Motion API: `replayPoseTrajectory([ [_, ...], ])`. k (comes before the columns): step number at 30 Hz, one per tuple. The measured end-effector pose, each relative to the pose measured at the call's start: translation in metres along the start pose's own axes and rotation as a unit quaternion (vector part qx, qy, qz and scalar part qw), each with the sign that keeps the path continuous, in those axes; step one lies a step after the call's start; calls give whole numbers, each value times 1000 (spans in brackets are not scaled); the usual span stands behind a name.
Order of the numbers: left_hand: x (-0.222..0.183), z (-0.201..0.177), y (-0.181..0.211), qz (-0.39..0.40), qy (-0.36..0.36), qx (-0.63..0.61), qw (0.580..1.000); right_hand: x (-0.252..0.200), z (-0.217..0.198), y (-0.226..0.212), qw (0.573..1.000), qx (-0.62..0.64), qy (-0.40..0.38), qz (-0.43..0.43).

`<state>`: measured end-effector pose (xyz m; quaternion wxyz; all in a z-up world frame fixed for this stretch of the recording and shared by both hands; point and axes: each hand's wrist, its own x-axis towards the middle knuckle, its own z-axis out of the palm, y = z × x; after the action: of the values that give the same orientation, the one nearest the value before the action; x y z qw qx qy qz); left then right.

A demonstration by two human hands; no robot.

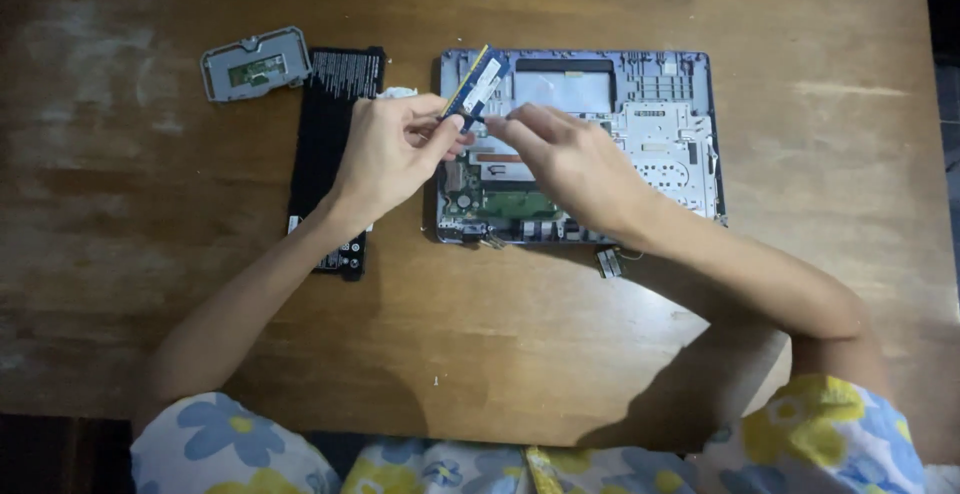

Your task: The person is performing maintenance on a laptop, which involves unscrewing the motherboard, handling the RAM module, and repositioning internal components on a workbench.

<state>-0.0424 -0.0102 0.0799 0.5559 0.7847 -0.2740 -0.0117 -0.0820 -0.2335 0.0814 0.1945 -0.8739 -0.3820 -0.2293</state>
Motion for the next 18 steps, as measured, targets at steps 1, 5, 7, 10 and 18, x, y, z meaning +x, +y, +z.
replayPoseTrajectory([
  [1, -1, 2, -2, -1, -4, -2, 1000, -3, 3, 13, 1000, 0, -1, 4],
  [5, -4, 5, 3, -3, -10, -13, 1000, -11, 7, 31, 995, -89, 20, 41],
  [7, -3, 3, 10, 2, -17, -11, 1000, -13, 5, 30, 994, -96, 16, 56],
  [10, -3, 2, 10, -1, -24, -19, 1000, -21, -3, 32, 997, -29, 47, 52],
  [18, 0, 11, 19, -16, -42, -48, 998, -17, -27, 13, 995, -35, 13, 92],
])
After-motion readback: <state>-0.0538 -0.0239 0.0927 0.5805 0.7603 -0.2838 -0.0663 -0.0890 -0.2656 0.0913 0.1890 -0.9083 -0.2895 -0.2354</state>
